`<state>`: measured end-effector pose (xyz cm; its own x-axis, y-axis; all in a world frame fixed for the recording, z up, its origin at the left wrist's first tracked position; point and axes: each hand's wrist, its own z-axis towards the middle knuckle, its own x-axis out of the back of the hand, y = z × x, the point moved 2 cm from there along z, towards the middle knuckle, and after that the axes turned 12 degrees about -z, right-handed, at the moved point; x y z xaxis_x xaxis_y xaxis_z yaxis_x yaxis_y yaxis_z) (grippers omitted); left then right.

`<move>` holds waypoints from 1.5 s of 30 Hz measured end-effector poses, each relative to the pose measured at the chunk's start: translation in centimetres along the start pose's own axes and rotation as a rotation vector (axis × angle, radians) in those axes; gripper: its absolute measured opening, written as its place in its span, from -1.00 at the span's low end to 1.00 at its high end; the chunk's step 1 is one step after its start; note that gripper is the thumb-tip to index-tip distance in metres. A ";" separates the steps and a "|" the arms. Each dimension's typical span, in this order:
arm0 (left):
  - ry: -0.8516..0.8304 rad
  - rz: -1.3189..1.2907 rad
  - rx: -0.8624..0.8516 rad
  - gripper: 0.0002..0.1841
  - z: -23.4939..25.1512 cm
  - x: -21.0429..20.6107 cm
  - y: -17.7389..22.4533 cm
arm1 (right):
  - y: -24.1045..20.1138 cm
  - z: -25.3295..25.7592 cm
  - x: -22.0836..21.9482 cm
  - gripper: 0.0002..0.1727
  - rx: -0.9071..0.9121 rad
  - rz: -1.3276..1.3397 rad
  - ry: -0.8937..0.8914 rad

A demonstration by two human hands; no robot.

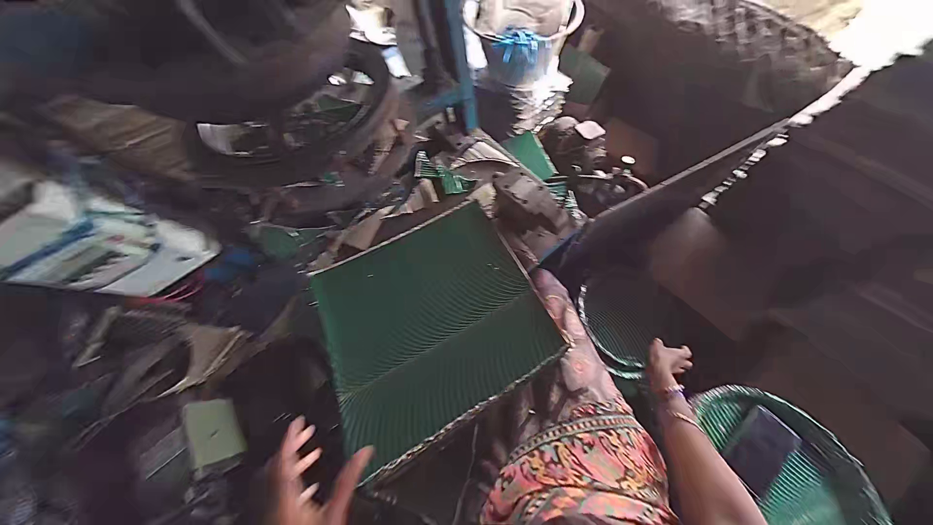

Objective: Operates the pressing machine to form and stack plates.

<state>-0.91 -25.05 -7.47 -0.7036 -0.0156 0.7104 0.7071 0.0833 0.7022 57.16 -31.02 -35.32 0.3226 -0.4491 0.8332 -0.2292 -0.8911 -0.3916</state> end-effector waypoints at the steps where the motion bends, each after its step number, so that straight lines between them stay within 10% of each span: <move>1: 0.027 0.027 0.024 0.17 1.0 -2.0 -0.3 | -1.5 -1.3 0.5 -0.16 0.145 0.084 0.006; 5: 0.057 -0.093 0.352 0.13 3.6 -5.4 -3.7 | -8.5 -7.7 3.8 -0.33 0.682 0.430 -0.047; 9: 0.190 -0.081 0.233 -0.02 2.8 -3.9 -4.2 | -13.8 -14.5 6.9 -0.40 0.994 0.581 -0.018; 15: 0.398 0.003 -0.126 -0.43 0.7 -0.7 -2.9 | -19.1 -25.8 14.3 -0.41 0.873 0.563 -0.175; 23: 0.344 -0.510 -0.259 -0.50 2.7 5.3 2.3 | -19.4 -25.4 15.5 -0.45 0.801 0.711 -0.184; 25: 0.347 -0.682 -0.204 -0.49 4.4 5.4 2.9 | -17.5 -17.3 9.4 -0.52 1.372 0.885 0.061; 29: 0.359 -0.885 -0.036 -0.37 9.8 4.9 4.1 | -17.5 -17.2 10.0 -0.48 0.979 0.787 -0.101; 39: 0.507 -0.787 0.016 -0.39 38.8 6.7 6.3 | -19.4 -20.1 10.0 -0.55 1.128 0.892 -0.184; 45: 0.465 -0.739 0.035 -0.41 40.9 7.6 6.3 | -22.6 -20.7 8.6 -0.59 1.303 0.709 0.081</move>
<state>-4.64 16.07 0.46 -0.8759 -0.4818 0.0263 0.0730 -0.0784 0.9942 46.14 -13.46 -11.21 0.4373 -0.8381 0.3261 0.6650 0.0572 -0.7447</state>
